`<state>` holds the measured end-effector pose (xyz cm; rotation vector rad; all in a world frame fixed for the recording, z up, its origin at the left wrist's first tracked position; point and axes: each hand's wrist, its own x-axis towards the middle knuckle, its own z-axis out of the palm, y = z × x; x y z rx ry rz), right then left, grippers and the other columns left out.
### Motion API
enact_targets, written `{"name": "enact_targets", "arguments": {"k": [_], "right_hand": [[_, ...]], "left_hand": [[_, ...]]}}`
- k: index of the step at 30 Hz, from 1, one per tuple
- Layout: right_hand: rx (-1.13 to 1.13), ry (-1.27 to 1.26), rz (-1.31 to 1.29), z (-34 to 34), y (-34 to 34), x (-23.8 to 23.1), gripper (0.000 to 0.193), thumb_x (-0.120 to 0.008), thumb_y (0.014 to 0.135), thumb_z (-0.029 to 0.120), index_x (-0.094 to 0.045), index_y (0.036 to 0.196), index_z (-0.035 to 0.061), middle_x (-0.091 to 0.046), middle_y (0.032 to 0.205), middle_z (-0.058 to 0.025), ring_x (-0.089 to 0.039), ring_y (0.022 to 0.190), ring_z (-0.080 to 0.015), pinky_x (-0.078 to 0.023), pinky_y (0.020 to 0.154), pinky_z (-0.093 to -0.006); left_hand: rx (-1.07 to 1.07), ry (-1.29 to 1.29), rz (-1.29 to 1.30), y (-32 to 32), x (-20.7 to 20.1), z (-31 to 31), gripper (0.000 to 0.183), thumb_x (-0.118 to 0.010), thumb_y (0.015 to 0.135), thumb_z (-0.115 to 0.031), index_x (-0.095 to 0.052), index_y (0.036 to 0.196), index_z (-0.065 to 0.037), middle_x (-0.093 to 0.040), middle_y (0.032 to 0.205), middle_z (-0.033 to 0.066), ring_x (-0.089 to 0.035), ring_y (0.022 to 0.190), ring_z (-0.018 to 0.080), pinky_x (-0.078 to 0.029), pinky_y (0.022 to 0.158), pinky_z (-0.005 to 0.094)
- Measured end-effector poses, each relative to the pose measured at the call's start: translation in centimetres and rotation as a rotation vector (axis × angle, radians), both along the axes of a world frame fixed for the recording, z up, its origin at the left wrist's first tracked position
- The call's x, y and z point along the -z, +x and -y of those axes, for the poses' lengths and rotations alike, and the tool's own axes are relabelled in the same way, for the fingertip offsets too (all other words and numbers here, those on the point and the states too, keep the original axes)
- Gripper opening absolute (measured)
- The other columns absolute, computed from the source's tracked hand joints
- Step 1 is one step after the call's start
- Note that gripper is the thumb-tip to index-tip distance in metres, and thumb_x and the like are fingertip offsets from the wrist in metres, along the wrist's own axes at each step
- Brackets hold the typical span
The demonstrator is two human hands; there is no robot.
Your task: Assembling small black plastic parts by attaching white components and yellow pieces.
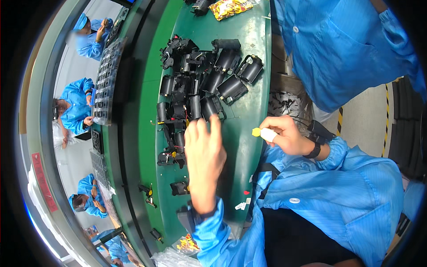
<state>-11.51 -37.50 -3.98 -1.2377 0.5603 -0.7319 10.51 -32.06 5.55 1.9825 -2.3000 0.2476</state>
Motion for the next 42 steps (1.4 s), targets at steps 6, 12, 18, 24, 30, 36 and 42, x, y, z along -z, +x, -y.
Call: {"name": "enact_targets", "arguments": {"k": [6, 12, 18, 24, 30, 36, 42], "right_hand": [[-0.025, -0.106, 0.041, 0.4, 0.0, -1.6, 0.013, -0.059, 0.097, 0.009, -0.064, 0.094, -0.0023, -0.061, 0.073, -0.0018, -0.058, 0.060, -0.0057, -0.046, 0.053, -0.0220], [-0.273, 0.277, 0.421, -0.6, 2.8, -4.9, 0.018, -0.059, 0.096, 0.008, -0.065, 0.096, -0.0083, -0.066, 0.088, -0.0151, -0.070, 0.073, -0.0208, -0.057, 0.063, -0.0314], [-0.428, 0.172, 0.283, -1.3, 5.4, -5.0, 0.018, -0.061, 0.097, 0.012, -0.065, 0.096, -0.0048, -0.068, 0.083, -0.0108, -0.068, 0.074, -0.0179, -0.056, 0.067, -0.0299], [-0.514, -0.517, 0.153, -0.9, 6.8, -6.4, 0.027, -0.067, 0.091, 0.022, -0.063, 0.080, -0.0032, -0.062, 0.067, -0.0133, -0.063, 0.062, -0.0249, -0.050, 0.060, -0.0351], [-0.668, -0.573, 0.003, -0.3, 7.1, -8.0, 0.027, -0.070, 0.090, 0.023, -0.066, 0.083, -0.0020, -0.065, 0.071, -0.0121, -0.066, 0.064, -0.0256, -0.051, 0.060, -0.0343], [-0.705, -0.515, -0.075, -0.1, 7.2, -8.5, 0.029, -0.072, 0.089, 0.026, -0.067, 0.081, -0.0015, -0.065, 0.069, -0.0121, -0.066, 0.063, -0.0232, -0.052, 0.061, -0.0332], [-0.502, -0.670, 0.004, -1.2, 6.8, -8.0, 0.024, -0.071, 0.088, 0.021, -0.065, 0.081, -0.0011, -0.064, 0.070, -0.0121, -0.066, 0.063, -0.0271, -0.051, 0.058, -0.0344]], "left_hand": [[-0.004, 0.210, 0.165, 0.3, 1.0, 0.6, 0.014, -0.063, 0.082, -0.006, -0.055, 0.092, -0.003, -0.061, 0.071, 0.0097, -0.064, 0.070, 0.0269, -0.047, 0.062, 0.0378], [-0.287, 0.330, -1.373, -1.6, -2.5, -6.3, 0.012, -0.063, 0.095, -0.009, -0.055, 0.096, -0.001, -0.052, 0.068, 0.0019, -0.046, 0.058, 0.0067, -0.037, 0.052, 0.0258], [-0.396, 0.159, -1.565, -2.0, -1.4, -9.2, 0.021, -0.072, 0.087, 0.000, -0.056, 0.100, 0.002, -0.068, 0.096, 0.0076, -0.065, 0.089, 0.0105, -0.050, 0.075, 0.0209], [-0.327, 0.137, -1.374, -0.6, -0.1, -11.4, 0.025, -0.073, 0.079, 0.001, -0.054, 0.095, 0.001, -0.051, 0.061, -0.0010, -0.042, 0.054, 0.0031, -0.030, 0.046, 0.0254], [-0.282, 0.204, -1.100, -0.6, -2.5, -11.5, 0.022, -0.069, 0.079, 0.001, -0.055, 0.096, 0.000, -0.046, 0.055, 0.0074, -0.045, 0.046, 0.0099, -0.033, 0.045, 0.0299], [-0.196, 0.200, -1.082, -0.4, -2.9, -11.5, 0.021, -0.067, 0.080, 0.002, -0.054, 0.097, 0.000, -0.047, 0.056, 0.0083, -0.049, 0.044, 0.0156, -0.034, 0.045, 0.0312], [-0.200, 0.184, -1.140, -0.4, -2.6, -11.4, 0.021, -0.070, 0.081, 0.001, -0.053, 0.095, 0.001, -0.045, 0.055, 0.0083, -0.047, 0.043, 0.0165, -0.033, 0.044, 0.0313]]}}
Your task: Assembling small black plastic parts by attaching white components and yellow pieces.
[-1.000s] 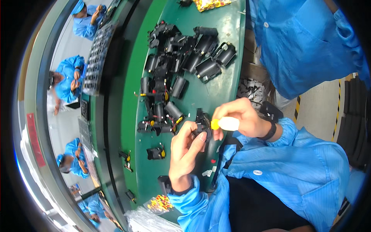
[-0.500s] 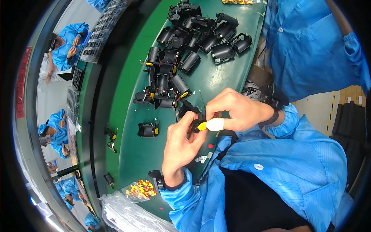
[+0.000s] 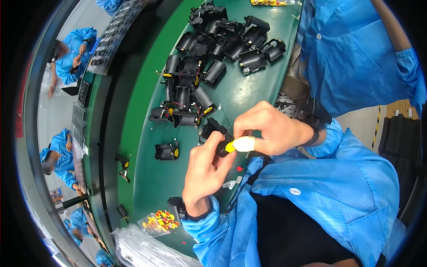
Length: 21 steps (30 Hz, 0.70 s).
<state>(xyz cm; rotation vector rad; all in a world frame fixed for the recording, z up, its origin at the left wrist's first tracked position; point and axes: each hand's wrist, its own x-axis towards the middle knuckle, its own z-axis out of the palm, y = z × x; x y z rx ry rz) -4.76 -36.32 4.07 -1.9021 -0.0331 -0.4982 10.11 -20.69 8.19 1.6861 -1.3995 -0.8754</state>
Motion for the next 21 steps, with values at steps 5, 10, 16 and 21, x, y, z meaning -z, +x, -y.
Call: {"name": "enact_targets", "arguments": {"k": [5, 10, 16, 21], "right_hand": [[0.043, 0.010, 0.027, -0.8, -0.7, -0.6, 0.021, -0.070, 0.089, 0.018, -0.063, 0.081, -0.0001, -0.063, 0.071, -0.0126, -0.065, 0.063, -0.0288, -0.050, 0.056, -0.0351], [0.034, 0.107, 0.097, -0.9, -0.8, -0.6, 0.033, -0.075, 0.082, 0.026, -0.058, 0.092, -0.0004, -0.064, 0.079, -0.0141, -0.066, 0.070, -0.0310, -0.052, 0.064, -0.0383], [0.009, 0.052, 0.279, -0.7, -1.1, 1.7, 0.066, -0.081, 0.075, 0.029, -0.057, 0.128, -0.0027, -0.068, 0.107, -0.0159, -0.070, 0.086, -0.0276, -0.056, 0.077, -0.0350], [0.078, 0.320, 0.164, 0.1, -2.7, 3.0, 0.062, -0.084, 0.071, 0.019, -0.062, 0.124, -0.0050, -0.070, 0.107, -0.0108, -0.068, 0.084, -0.0129, -0.056, 0.074, -0.0284]], "left_hand": [[0.016, -0.069, 0.015, -0.3, 0.2, -0.1, 0.021, -0.072, 0.082, -0.001, -0.053, 0.092, 0.001, -0.043, 0.054, 0.0069, -0.044, 0.043, 0.0138, -0.031, 0.044, 0.0314], [-0.052, 0.019, -0.341, -1.3, -1.0, -0.7, 0.022, -0.073, 0.076, -0.001, -0.061, 0.093, 0.005, -0.056, 0.070, -0.0010, -0.045, 0.060, 0.0043, -0.030, 0.053, 0.0226], [0.145, -0.096, -0.125, -2.0, -1.4, -0.5, 0.020, -0.069, 0.083, -0.002, -0.060, 0.100, 0.004, -0.060, 0.071, 0.0141, -0.059, 0.058, 0.0291, -0.044, 0.056, 0.0366], [0.131, -0.140, -0.033, -2.9, 0.5, 0.6, 0.022, -0.066, 0.085, 0.001, -0.056, 0.104, 0.003, -0.061, 0.074, 0.0197, -0.061, 0.063, 0.0391, -0.046, 0.058, 0.0424]]}}
